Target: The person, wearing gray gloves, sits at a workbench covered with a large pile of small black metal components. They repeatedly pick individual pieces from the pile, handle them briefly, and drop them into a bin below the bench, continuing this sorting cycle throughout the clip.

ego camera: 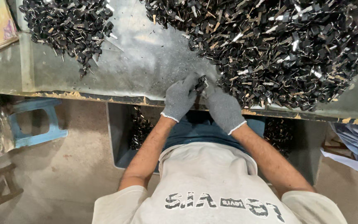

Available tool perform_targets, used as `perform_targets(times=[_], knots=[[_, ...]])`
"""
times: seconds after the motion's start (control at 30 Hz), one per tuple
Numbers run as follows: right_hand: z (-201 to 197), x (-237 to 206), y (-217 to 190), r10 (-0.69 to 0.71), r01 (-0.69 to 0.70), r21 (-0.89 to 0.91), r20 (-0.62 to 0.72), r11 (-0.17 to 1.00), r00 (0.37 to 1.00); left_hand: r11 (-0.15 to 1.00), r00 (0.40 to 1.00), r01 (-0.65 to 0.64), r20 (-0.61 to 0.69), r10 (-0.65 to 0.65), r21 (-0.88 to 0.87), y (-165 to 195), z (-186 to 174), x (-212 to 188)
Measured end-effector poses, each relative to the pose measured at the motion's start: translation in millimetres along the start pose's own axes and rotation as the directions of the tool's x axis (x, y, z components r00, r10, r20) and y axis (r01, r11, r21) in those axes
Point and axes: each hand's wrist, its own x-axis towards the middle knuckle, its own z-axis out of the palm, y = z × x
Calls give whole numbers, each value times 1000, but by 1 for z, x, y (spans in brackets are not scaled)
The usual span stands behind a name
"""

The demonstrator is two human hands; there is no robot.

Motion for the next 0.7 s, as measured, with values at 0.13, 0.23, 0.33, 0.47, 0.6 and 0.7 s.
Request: perform_targets(times=[0.13,0.23,0.33,0.47,0.6,0.7], knots=[[19,0,-8,-37,25,-80,-155,996,987,990,995,-91,-19,93,108,5,9,-4],[22,12,8,-67,65,85,22,994,997,978,989,-137,-42,145,156,3,11,-7],[18,15,20,-66,61,193,24,979,998,1000,997,16,-82,-16,-6,1,8,-12],[16,-3,11,-64,72,69,-114,995,991,971,990,-88,-91,111,222,5,12,-15],[9,-19,7,0,1,-6,41,1000,999,992,998,7,-70,2,127,1,15,-16],[8,-20,7,-142,143,9,-91,990,986,992,999,9,-35,-5,123,-2,15,-17]])
